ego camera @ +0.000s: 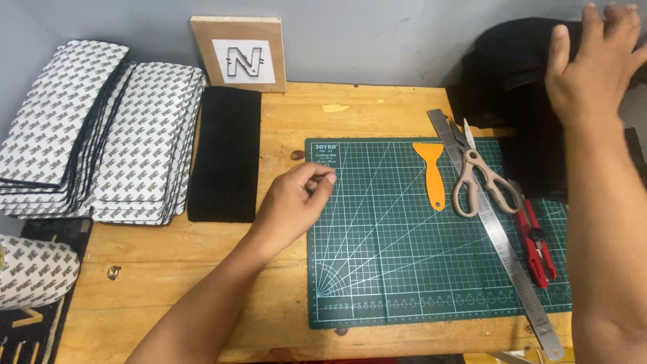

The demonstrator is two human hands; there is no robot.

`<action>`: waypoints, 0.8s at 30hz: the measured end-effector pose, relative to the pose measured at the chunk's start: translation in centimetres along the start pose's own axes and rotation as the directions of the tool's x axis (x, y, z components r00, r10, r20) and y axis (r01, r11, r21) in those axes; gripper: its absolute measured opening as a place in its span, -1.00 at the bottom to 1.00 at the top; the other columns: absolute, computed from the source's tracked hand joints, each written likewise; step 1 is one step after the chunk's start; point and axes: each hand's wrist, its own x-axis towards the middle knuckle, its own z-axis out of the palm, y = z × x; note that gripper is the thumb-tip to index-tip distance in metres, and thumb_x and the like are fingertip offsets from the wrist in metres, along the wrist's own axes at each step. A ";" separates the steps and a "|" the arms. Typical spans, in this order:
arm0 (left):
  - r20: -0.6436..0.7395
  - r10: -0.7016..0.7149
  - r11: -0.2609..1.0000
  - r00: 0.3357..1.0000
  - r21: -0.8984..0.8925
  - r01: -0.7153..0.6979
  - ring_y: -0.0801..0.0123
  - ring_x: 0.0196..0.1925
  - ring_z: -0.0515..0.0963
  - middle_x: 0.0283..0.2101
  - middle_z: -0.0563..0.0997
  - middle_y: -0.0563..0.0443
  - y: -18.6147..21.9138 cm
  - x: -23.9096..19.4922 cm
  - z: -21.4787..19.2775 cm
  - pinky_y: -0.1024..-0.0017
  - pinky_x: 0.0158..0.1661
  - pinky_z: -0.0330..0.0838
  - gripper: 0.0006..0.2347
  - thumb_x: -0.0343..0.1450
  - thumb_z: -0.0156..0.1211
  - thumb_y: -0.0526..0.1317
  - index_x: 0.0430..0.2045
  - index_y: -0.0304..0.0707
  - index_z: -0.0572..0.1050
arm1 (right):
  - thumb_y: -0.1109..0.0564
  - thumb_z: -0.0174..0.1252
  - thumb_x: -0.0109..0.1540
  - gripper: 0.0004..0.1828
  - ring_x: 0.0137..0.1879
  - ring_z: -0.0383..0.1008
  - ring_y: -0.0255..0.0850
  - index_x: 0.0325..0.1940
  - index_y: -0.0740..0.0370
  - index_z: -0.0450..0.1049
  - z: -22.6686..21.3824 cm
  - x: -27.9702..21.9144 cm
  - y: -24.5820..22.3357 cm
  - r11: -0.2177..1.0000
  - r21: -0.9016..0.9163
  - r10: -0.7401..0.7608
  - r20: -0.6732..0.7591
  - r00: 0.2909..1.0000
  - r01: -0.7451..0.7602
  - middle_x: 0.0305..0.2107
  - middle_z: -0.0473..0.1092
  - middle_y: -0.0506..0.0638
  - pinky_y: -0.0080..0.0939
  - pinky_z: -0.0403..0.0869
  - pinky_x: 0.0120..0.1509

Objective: The person trims the edges of a black fabric piece using scissors, then smooths it with an orange plastic tool. They fold the fabric, trim again, and finally use a metal ruler and a red utility knife to cut the fabric along a straight line on a green cutting mat.

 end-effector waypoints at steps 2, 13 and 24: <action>-0.018 0.065 0.998 0.998 0.007 -0.064 0.44 -0.32 0.62 -0.34 0.66 0.10 0.3 -0.1 -0.3 0.46 -0.33 0.49 -0.81 0.49 0.09 -0.08 -0.31 -0.17 0.57 | 0.13 0.27 0.59 -0.62 0.24 0.20 0.31 0.31 0.59 0.56 -2.2 1.1 -3.7 0.997 0.043 -0.061 -0.136 0.989 0.068 0.11 0.34 0.52 0.32 0.20 0.16; 0.391 0.434 0.729 0.812 0.376 -0.571 0.10 -0.66 0.46 -0.67 0.45 0.08 -0.1 -2.0 2.0 0.08 -0.55 0.33 -0.61 0.56 0.04 -0.07 -0.71 -0.21 0.48 | 0.07 0.24 0.32 -0.70 0.04 0.50 0.08 0.08 0.26 0.54 -12.6 3.1 -31.7 0.508 0.826 -0.591 0.130 0.796 0.242 -0.09 0.51 0.11 0.11 0.46 0.10; 0.056 0.618 0.609 0.784 0.596 -0.523 0.28 -0.54 0.59 -0.71 0.47 0.21 -3.0 -0.8 4.1 0.37 -0.50 0.41 -0.74 0.40 0.17 0.01 -0.71 0.07 0.53 | 0.21 0.29 0.15 -0.36 0.40 0.29 0.10 0.34 0.12 0.40 -10.0 3.2 -42.9 0.488 0.778 -0.860 0.351 0.371 0.396 0.22 0.34 0.12 0.10 0.38 0.38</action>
